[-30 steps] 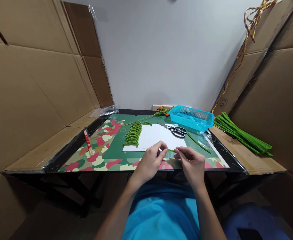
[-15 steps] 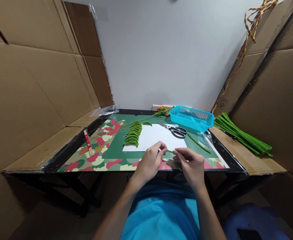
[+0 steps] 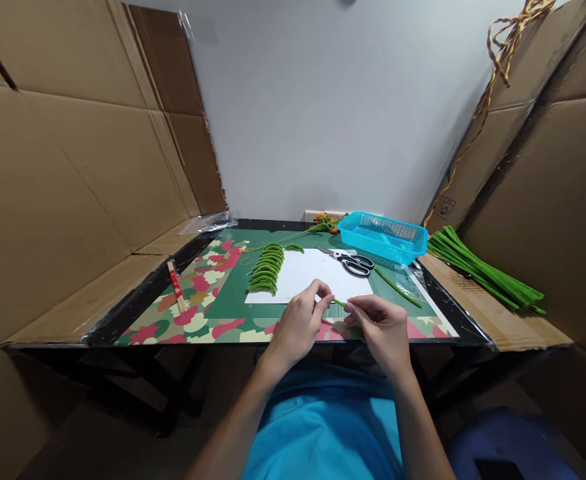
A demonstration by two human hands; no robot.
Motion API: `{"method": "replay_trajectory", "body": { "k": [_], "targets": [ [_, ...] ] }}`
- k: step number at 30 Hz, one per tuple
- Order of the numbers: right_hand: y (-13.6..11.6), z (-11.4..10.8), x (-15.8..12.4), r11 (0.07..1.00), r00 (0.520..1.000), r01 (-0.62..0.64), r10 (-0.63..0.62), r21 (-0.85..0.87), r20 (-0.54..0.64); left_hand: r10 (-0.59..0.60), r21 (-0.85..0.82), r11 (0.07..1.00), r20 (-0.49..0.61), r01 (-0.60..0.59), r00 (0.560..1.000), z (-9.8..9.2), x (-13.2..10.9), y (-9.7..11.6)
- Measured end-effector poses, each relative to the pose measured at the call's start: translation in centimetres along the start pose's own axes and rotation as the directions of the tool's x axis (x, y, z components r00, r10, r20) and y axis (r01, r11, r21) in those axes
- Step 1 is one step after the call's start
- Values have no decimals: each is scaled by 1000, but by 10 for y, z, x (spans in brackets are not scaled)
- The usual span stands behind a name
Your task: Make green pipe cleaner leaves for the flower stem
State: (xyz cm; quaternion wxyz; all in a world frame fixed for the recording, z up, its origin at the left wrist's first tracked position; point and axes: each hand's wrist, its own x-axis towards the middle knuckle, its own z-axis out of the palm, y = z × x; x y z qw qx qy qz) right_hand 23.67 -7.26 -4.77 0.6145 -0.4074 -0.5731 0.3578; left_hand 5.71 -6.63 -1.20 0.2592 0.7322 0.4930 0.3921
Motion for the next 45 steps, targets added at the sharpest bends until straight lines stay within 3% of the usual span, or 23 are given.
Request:
{"method": "replay_trajectory", "body": {
  "k": [13, 26, 38, 45],
  "targets": [
    [3, -2, 0, 999, 999, 15, -17, -51, -43, 55, 116, 992, 32, -58, 998, 1, -2, 0],
    [1, -4, -1, 999, 999, 6, -9, -49, -52, 73, 121, 989, 60, -80, 995, 2, -3, -1],
    [1, -1, -1, 989, 998, 56, -56, -136, 4, 48, 244, 968, 26, -53, 999, 6, -5, -4],
    [-1, 0, -1, 990, 999, 33, -35, -138, -14, 42, 223, 974, 7, -43, 999, 6, -3, -4]
  ]
}}
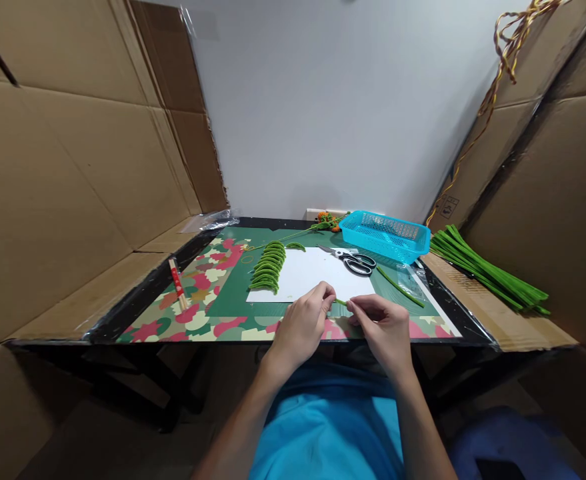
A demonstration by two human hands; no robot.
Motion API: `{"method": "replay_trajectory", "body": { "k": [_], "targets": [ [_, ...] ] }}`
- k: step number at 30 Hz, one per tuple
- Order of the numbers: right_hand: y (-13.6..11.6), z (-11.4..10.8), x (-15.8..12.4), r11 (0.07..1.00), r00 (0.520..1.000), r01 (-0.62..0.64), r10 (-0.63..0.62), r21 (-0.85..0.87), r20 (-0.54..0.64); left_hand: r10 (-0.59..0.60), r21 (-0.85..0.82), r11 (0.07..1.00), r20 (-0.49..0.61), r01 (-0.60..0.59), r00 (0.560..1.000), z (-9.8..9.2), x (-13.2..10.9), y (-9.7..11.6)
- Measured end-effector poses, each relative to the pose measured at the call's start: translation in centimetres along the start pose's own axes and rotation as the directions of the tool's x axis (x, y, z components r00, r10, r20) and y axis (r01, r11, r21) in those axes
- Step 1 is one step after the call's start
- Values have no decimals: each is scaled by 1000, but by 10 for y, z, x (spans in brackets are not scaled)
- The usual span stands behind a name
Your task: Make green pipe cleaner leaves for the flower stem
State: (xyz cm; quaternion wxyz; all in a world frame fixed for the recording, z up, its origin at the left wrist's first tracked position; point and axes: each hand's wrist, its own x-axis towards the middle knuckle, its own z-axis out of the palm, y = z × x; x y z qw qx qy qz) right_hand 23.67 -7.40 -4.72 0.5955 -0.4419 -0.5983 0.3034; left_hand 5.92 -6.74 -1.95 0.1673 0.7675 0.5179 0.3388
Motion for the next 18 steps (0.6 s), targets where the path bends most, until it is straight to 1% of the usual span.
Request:
{"method": "replay_trajectory", "body": {
  "k": [14, 18],
  "targets": [
    [-1, -1, 1, 998, 999, -35, 36, 44, -27, -14, -49, 999, -1, 14, 1000, -2, 2, 1],
    [0, -2, 0, 997, 998, -52, 55, 59, -41, -3, -41, 999, -4, 3, 1000, -2, 2, 2]
  ]
}}
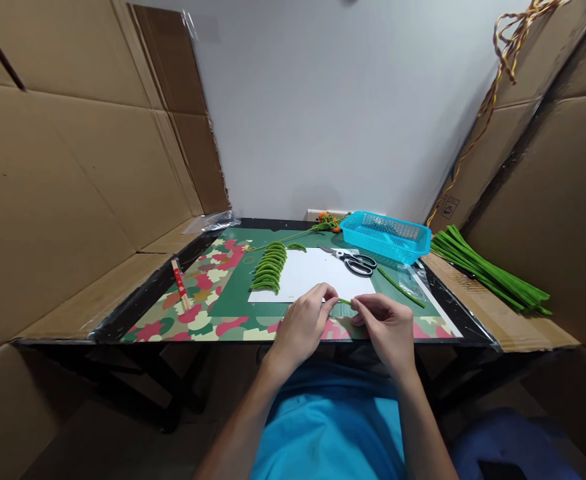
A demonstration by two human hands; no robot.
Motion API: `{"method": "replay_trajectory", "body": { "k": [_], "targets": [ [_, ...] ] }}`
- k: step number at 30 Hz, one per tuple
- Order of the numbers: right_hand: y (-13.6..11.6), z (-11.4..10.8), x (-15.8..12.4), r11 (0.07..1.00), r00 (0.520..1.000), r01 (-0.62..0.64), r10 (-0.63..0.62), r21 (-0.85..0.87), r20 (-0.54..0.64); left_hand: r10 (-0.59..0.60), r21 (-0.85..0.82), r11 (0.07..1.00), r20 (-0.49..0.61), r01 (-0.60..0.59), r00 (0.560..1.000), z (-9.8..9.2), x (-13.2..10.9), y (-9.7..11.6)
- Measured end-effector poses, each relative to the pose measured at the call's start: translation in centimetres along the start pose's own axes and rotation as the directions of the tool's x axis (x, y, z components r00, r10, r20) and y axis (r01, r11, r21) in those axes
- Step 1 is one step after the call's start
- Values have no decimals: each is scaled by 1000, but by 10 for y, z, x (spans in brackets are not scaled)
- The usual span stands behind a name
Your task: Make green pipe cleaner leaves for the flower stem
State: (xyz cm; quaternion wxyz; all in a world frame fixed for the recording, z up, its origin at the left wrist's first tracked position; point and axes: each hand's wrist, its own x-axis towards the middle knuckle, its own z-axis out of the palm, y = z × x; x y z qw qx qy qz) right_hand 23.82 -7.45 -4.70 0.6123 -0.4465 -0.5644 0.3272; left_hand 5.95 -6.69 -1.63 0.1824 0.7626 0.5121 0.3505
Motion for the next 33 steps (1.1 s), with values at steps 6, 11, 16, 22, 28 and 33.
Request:
{"method": "replay_trajectory", "body": {
  "k": [6, 11, 16, 22, 28, 33],
  "targets": [
    [2, 0, 0, 1000, 1000, 8, -8, -1, 14, 7, 41, 999, 15, -7, 1000, 0, -1, 1],
    [1, 0, 1, 1000, 1000, 6, -6, -12, 5, 22, 28, 999, 16, -22, 1000, 0, -2, 1],
    [3, 0, 0, 1000, 1000, 16, -16, -20, 2, 11, 32, 999, 6, -11, 1000, 1, -2, 0],
    [6, 2, 0, 1000, 1000, 17, -17, -15, 7, 10, 60, 998, 10, -11, 1000, 2, -3, -2],
    [4, 2, 0, 1000, 1000, 17, -16, -16, 18, 27, 113, 993, 11, -28, 1000, 0, -7, 0],
    [4, 1, 0, 1000, 1000, 8, -8, -5, 23, 34, 103, 994, 6, -34, 999, -1, -6, 2]
  ]
}}
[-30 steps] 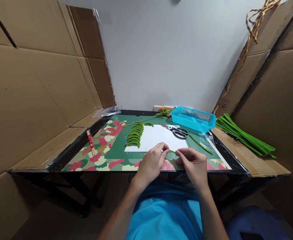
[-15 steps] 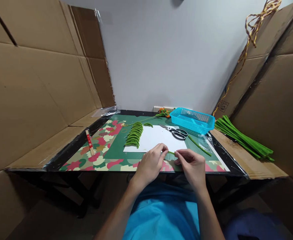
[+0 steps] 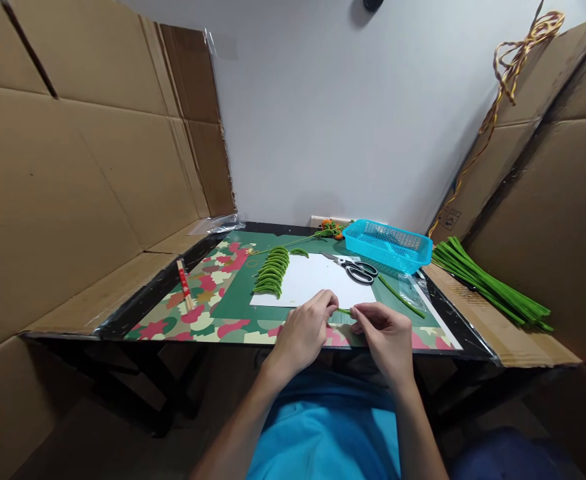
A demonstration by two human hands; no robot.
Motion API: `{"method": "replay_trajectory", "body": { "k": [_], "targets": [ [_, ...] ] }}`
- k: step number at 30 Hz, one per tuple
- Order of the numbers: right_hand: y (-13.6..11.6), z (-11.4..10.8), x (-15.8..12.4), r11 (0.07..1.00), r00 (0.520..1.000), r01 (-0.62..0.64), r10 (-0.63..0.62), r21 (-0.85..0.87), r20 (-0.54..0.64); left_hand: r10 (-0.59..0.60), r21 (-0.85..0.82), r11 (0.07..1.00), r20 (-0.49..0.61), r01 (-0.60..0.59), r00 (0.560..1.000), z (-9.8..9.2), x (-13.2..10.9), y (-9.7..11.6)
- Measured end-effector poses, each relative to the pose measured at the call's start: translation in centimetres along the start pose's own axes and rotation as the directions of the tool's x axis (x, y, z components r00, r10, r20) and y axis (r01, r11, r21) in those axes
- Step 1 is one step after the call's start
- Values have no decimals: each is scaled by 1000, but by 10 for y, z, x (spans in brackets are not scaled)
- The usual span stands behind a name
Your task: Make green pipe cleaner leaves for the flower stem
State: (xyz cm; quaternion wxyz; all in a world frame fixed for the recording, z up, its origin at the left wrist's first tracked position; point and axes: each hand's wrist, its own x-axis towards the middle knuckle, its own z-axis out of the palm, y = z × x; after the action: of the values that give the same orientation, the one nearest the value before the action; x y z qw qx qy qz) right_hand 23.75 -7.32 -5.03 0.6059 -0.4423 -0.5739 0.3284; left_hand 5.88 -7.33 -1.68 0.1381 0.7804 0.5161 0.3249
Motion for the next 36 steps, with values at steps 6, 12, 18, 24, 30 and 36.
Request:
{"method": "replay_trajectory", "body": {
  "k": [6, 12, 18, 24, 30, 36],
  "targets": [
    [0, -1, 1, 1000, 1000, 2, -2, 12, -7, -24, -53, 998, -2, 24, 1000, 0, 2, -1],
    [1, -1, 0, 1000, 1000, -15, 15, 21, -20, -37, -70, 997, -7, 36, 999, 0, 2, 0],
    [1, -1, 0, 1000, 1000, -14, 15, 27, -18, -33, -106, 994, 14, 34, 999, -2, 3, -1],
    [-1, -1, 1, 999, 1000, -20, 20, 28, -18, -53, -92, 994, 28, 55, 998, -2, 3, -1],
    [-2, 0, 1, 1000, 1000, -6, 6, 14, -7, -52, -56, 997, 25, 54, 998, -1, 2, -1],
    [-1, 0, 1, 1000, 1000, -7, 7, 9, 1, -43, -67, 997, 29, 44, 999, -2, 2, -2]
  ]
}}
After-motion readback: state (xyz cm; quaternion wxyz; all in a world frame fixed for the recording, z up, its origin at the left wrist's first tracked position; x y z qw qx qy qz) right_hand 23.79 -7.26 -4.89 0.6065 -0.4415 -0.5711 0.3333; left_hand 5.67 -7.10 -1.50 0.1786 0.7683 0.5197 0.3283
